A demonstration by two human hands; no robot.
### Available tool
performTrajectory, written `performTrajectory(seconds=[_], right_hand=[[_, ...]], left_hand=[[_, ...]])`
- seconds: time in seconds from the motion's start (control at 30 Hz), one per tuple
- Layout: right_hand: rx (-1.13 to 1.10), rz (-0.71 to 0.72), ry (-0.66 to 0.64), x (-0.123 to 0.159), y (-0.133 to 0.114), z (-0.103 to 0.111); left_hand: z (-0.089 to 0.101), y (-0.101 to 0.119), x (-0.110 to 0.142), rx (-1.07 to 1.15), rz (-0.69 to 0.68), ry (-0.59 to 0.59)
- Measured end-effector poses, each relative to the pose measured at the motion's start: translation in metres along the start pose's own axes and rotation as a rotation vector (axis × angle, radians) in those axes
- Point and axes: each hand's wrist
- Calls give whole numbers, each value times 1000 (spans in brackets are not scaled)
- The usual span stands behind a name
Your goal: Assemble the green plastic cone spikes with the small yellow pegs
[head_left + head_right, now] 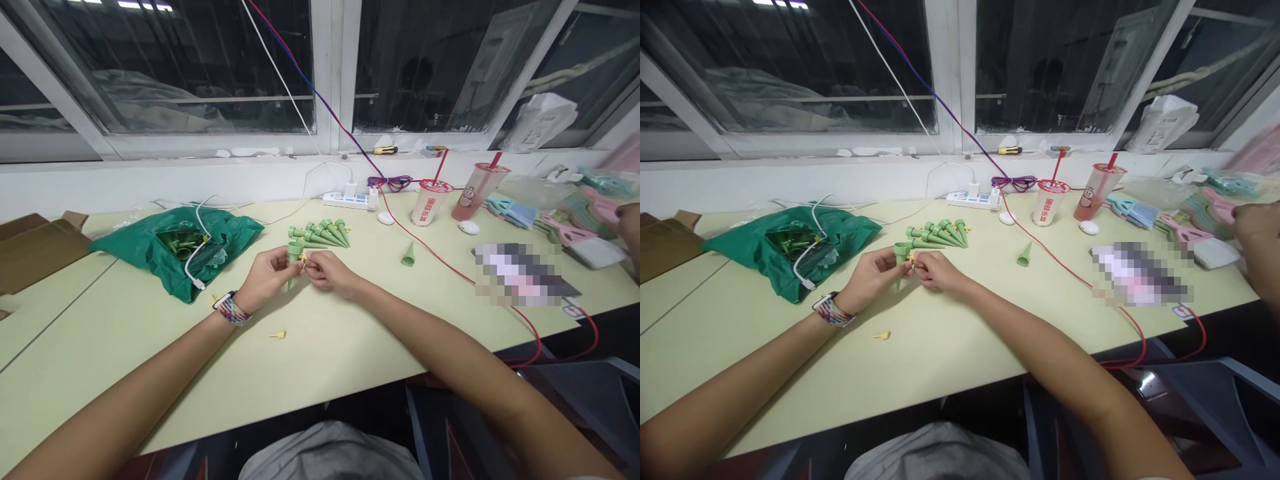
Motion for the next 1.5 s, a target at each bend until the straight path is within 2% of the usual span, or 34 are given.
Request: performTrajectory(seconds=[0.13,0.27,0.5,0.6,0.67,0.8,0.93,1.07,1.2,1.37,1.5], right_hand=[[-164,-122,-181,0,-4,10],[-243,-216,-267,1,-9,18],[-164,-320,-393,5,-22,33],[-154,-323,-347,5,-19,30],[-154,-291,-269,3,-15,24],[-119,-138,-117,0,-7,17],[-67,-33,-53,-2,-4,18],[22,27,3,-2,-1,16],[37,-3,47,-3,3,16],[-46,-70,16,-3,5,17],[-46,-56,35,-2,4,13]], left_hand=[[1,-1,4,-271,-140,41],[4,1,8,-522,-288,45],[8,0,9,-600,-351,-102],[8,-2,9,-577,-353,-88],[5,-3,9,-512,-316,-28],[-8,-1,9,-275,-116,101],[-21,3,8,20,38,109],[-24,2,7,171,143,91],[-23,-2,7,220,159,66],[-22,-7,8,150,93,84],[-22,-6,8,162,97,79]])
Point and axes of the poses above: each hand's wrist, its own x-axis away from the middle knuckle, its own z-axis out of the back of the hand, y = z × x, and after that the axes turned 6 degrees about x, right-handed
